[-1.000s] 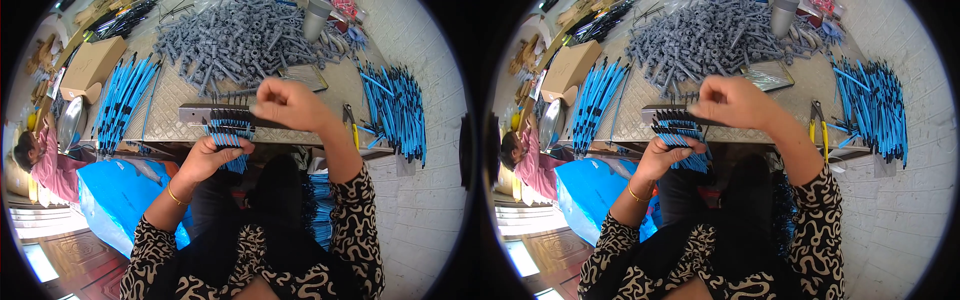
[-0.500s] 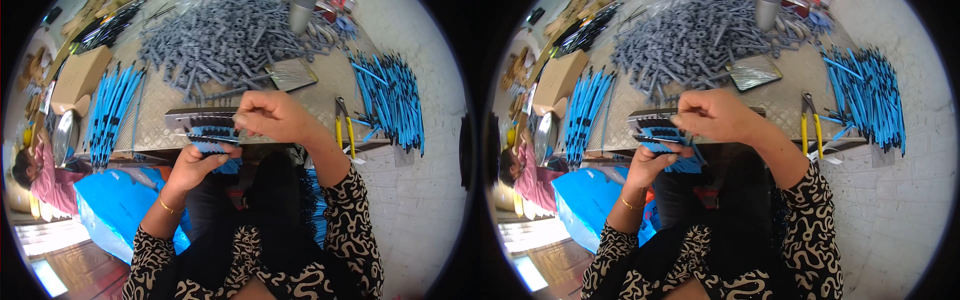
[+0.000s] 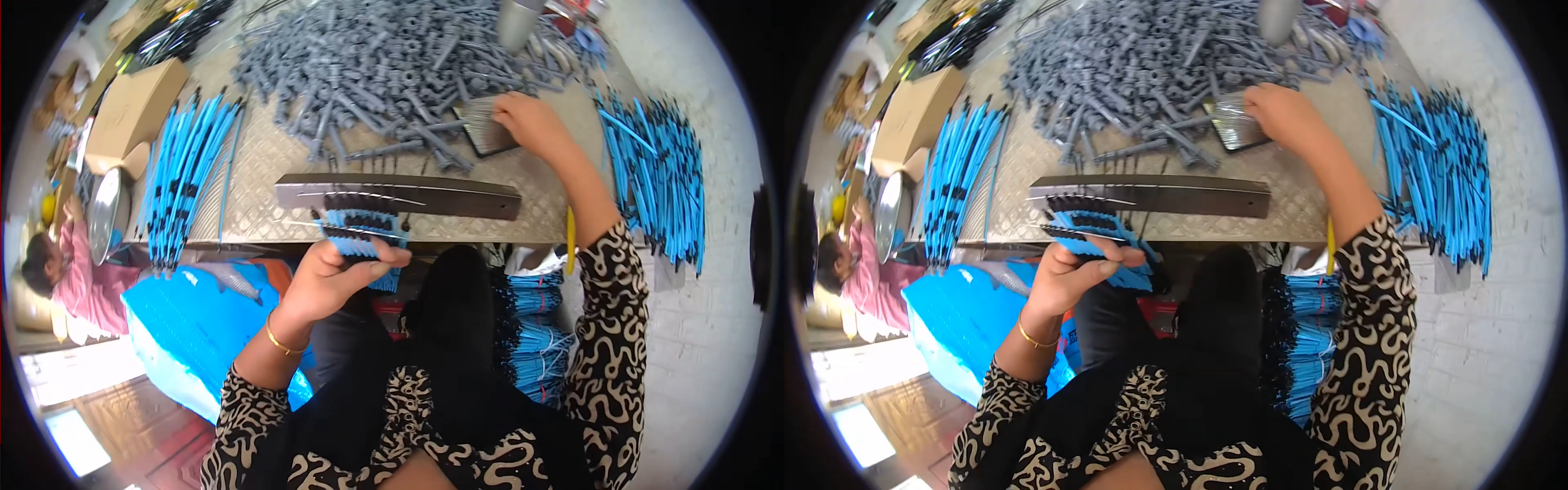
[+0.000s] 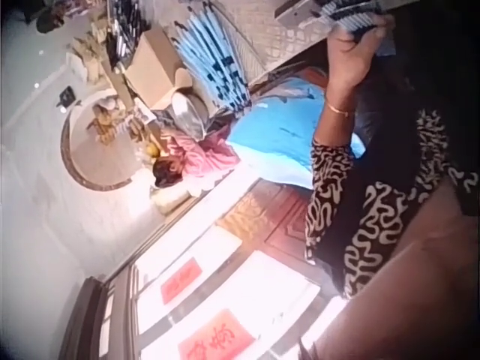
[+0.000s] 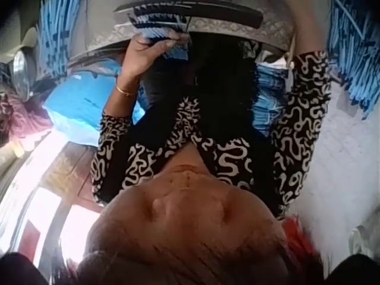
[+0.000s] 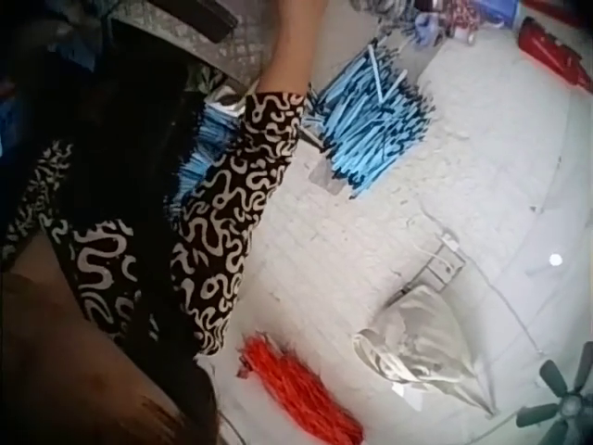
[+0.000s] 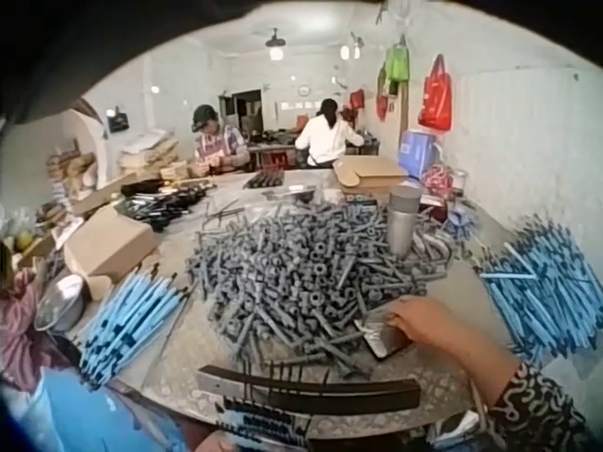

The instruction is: The person assembles blue plastic wire components into a connector using a hand crimping tool.

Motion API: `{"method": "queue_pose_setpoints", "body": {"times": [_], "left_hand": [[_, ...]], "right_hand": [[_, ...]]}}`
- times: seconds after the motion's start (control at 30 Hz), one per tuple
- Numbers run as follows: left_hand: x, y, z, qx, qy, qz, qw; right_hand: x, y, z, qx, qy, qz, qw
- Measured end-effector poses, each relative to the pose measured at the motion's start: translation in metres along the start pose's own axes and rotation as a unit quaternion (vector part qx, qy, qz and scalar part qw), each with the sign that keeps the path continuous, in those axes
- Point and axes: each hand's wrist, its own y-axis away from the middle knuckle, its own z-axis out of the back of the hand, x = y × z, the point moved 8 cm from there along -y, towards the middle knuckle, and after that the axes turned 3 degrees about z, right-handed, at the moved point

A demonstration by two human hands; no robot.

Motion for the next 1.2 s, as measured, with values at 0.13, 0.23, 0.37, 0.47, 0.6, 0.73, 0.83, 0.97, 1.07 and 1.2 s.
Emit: {"method": "queue_pose_setpoints", "body": {"times": [0.13, 0.23, 0.37, 0.47, 0.6, 0.73, 0.83, 0.97, 1.07, 1.2], "left_hand": [[0.003, 0.002, 0.002, 0.011, -0.017, -0.013, 1.0], [0.002, 0.0, -0.001, 0.027, -0.027, -0.02, 0.999], [0.004, 0.003, 0.0, 0.018, -0.021, -0.021, 0.999], [0.006, 0.002, 0.001, 0.008, 0.025, -0.006, 1.0], [0.005, 0.003, 0.002, 0.012, -0.035, -0.022, 0.999], [0.005, 0.002, 0.001, 0.011, -0.018, -0.014, 1.0], [0.006, 0.003, 0.0, 0.01, -0.025, -0.009, 1.0], [0.004, 0.001, -0.001, 0.015, -0.024, -0.015, 0.999], [0.003, 0.002, -0.001, 0.017, -0.024, -0.018, 0.999], [0.002, 0.001, -0.001, 0.022, -0.027, -0.017, 0.999]], "right_hand": [[0.001, 0.001, 0.006, -0.016, -0.018, 0.002, 1.0], [0.001, 0.008, 0.015, -0.058, -0.024, -0.009, 0.998], [0.012, 0.01, 0.032, -0.141, -0.06, -0.04, 0.987], [0.027, 0.01, 0.044, -0.109, -0.099, -0.116, 0.982], [0.109, 0.028, 0.05, -0.099, -0.191, 0.017, 0.977], [0.155, 0.037, 0.05, -0.111, -0.423, 0.009, 0.899], [0.169, 0.032, 0.039, -0.059, -0.449, 0.0, 0.892], [0.173, 0.029, 0.037, -0.019, -0.473, -0.007, 0.881], [0.172, 0.029, 0.039, -0.027, -0.488, -0.006, 0.873], [0.156, 0.036, 0.04, -0.051, -0.429, -0.021, 0.901]]}}
